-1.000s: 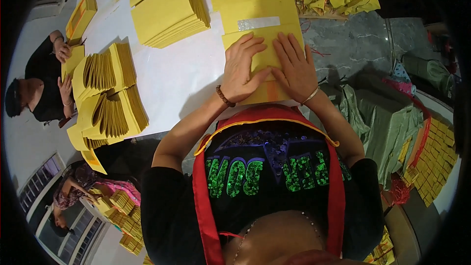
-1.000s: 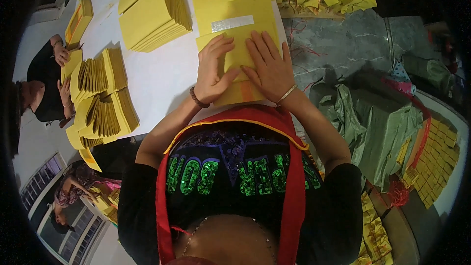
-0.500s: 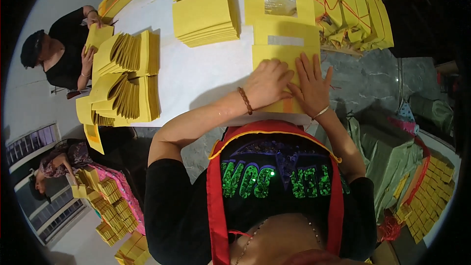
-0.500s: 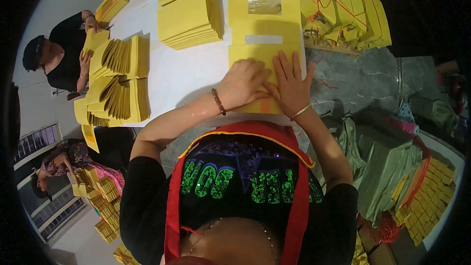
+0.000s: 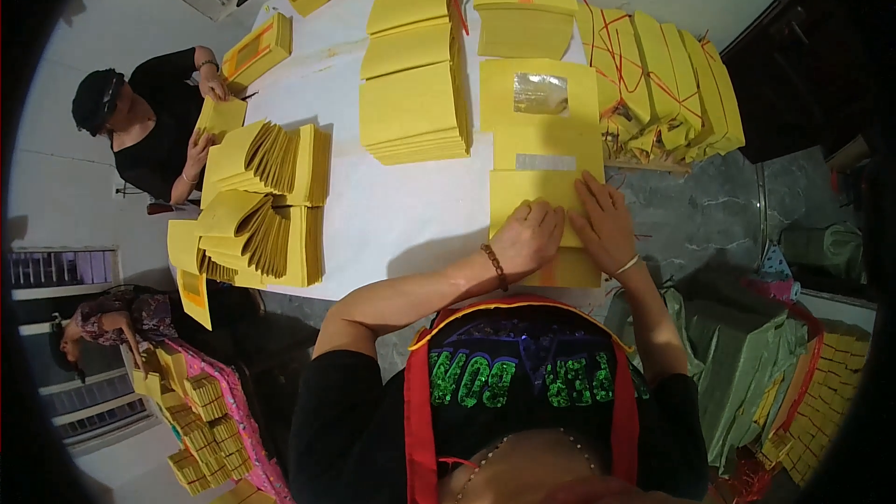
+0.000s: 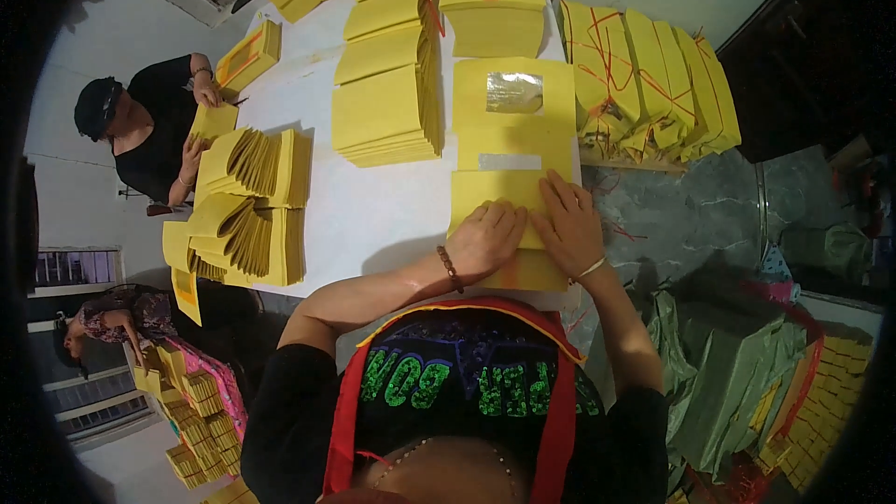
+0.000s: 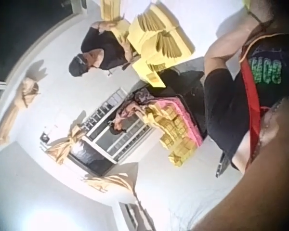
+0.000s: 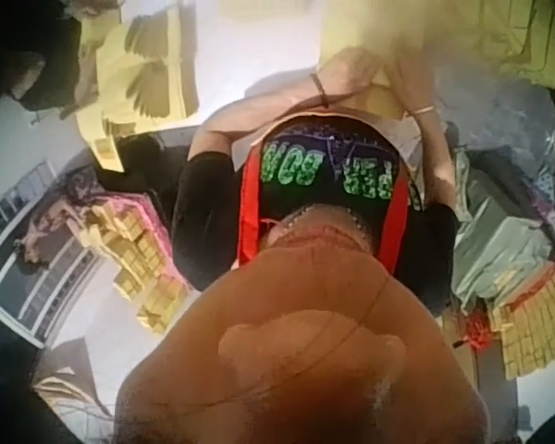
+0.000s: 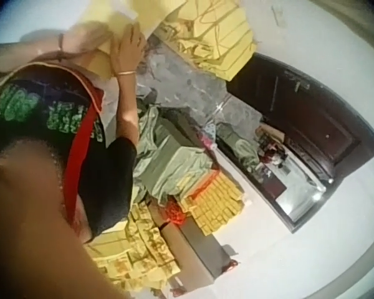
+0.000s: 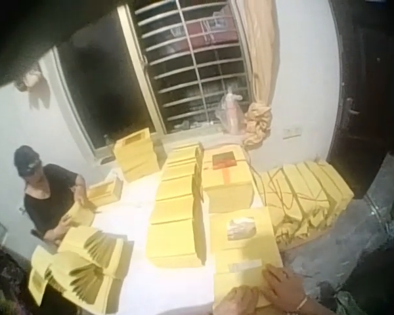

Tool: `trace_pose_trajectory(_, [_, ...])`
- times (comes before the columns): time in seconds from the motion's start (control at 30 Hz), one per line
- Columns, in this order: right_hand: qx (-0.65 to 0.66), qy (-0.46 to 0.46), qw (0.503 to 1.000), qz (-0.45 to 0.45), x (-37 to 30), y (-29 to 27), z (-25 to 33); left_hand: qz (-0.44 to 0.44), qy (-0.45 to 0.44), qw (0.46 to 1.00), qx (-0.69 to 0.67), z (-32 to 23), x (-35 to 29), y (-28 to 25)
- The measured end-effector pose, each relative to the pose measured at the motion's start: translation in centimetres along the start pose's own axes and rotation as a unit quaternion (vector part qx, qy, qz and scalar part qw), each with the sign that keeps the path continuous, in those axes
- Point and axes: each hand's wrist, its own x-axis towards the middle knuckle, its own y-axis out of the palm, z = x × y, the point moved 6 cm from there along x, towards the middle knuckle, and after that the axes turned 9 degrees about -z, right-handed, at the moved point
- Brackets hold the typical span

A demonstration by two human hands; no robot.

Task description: Folding sheets of yellow joss paper at a workbench.

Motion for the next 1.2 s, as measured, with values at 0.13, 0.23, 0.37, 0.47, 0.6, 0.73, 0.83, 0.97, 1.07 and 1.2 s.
trace_pose_trajectory(0.13, [0.207, 0.04, 0.976, 0.048, 0.2, 0.2, -2.2, 0.086, -0.07, 0.988, -0.104, 2.0, 0.3, -1.7])
trace_pose_trajectory(0.23, [0.349, 0.109, 0.927, -0.081, 0.2, -2.1, -2.2, -0.081, -0.056, 0.992, -0.079, 4.6, -0.5, -6.3])
trace_pose_trajectory(0.37, [0.287, 0.108, 0.946, -0.101, -1.4, -1.8, -2.1, -0.072, -0.105, 0.992, 0.009, 8.2, -6.3, -9.2])
trace_pose_trajectory(0.47, [0.245, 0.097, 0.96, -0.094, -1.7, -0.4, -2.0, -0.039, -0.141, 0.988, 0.039, 11.1, -11.9, -6.5])
trace_pose_trajectory(0.6, [0.149, 0.047, 0.983, -0.096, -2.5, 1.2, -1.0, -0.003, -0.121, 0.989, 0.088, 13.0, -15.6, -3.4])
trace_pose_trajectory(0.73, [0.124, 0.046, 0.988, -0.079, -2.9, 1.5, -0.3, -0.011, -0.131, 0.989, 0.075, 13.7, -16.1, -2.0])
trace_pose_trajectory(0.83, [0.122, 0.047, 0.988, -0.082, -3.1, 1.7, -0.4, 0.051, -0.112, 0.989, 0.077, 14.1, -17.7, 0.0])
trace_pose_trajectory(0.97, [0.151, 0.064, 0.983, -0.083, -3.3, 1.9, -0.6, 0.059, -0.169, 0.982, 0.056, 13.7, -18.1, 0.7])
trace_pose_trajectory(1.07, [0.162, 0.069, 0.981, -0.082, -3.2, 2.0, -0.8, 0.054, -0.201, 0.975, 0.072, 13.2, -18.1, 1.5])
trace_pose_trajectory(1.2, [0.177, 0.084, 0.978, -0.074, -3.1, 2.2, -0.9, 0.033, -0.214, 0.974, 0.061, 13.9, -18.3, 1.6])
